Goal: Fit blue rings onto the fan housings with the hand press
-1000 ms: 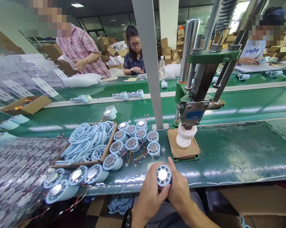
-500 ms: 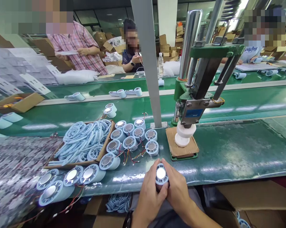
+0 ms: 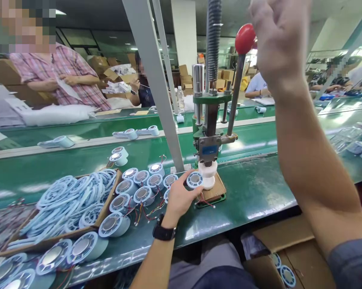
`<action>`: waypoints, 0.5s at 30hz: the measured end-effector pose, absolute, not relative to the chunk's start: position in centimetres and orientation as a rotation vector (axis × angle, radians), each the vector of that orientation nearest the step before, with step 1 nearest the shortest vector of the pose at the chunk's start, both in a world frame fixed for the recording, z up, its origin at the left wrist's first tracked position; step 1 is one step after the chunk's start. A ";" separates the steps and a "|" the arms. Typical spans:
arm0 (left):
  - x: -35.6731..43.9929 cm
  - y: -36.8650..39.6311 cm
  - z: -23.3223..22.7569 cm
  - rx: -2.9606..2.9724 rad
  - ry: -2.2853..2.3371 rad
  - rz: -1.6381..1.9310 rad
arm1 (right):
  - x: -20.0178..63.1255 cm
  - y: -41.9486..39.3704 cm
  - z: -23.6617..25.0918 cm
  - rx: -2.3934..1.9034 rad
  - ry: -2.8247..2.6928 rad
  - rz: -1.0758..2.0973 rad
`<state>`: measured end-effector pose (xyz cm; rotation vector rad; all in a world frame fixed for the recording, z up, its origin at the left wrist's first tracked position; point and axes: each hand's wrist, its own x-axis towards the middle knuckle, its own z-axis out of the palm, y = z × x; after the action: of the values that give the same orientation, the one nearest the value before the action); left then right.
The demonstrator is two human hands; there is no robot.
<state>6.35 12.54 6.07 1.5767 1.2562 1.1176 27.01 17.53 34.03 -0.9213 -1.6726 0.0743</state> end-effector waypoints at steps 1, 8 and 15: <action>7.0 13.5 6.1 1.578 1.216 1.115 | 26.8 18.9 35.1 -0.973 -1.664 0.048; 9.4 15.7 5.3 1.552 0.944 1.017 | 26.3 22.3 34.2 -0.973 -1.667 0.016; 9.0 15.1 4.2 1.574 0.933 1.009 | 26.9 17.4 35.0 -0.977 -1.662 0.015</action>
<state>9.00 15.08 4.21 1.5737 0.9333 1.0085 26.91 17.38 35.00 -0.9767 -1.6621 0.0151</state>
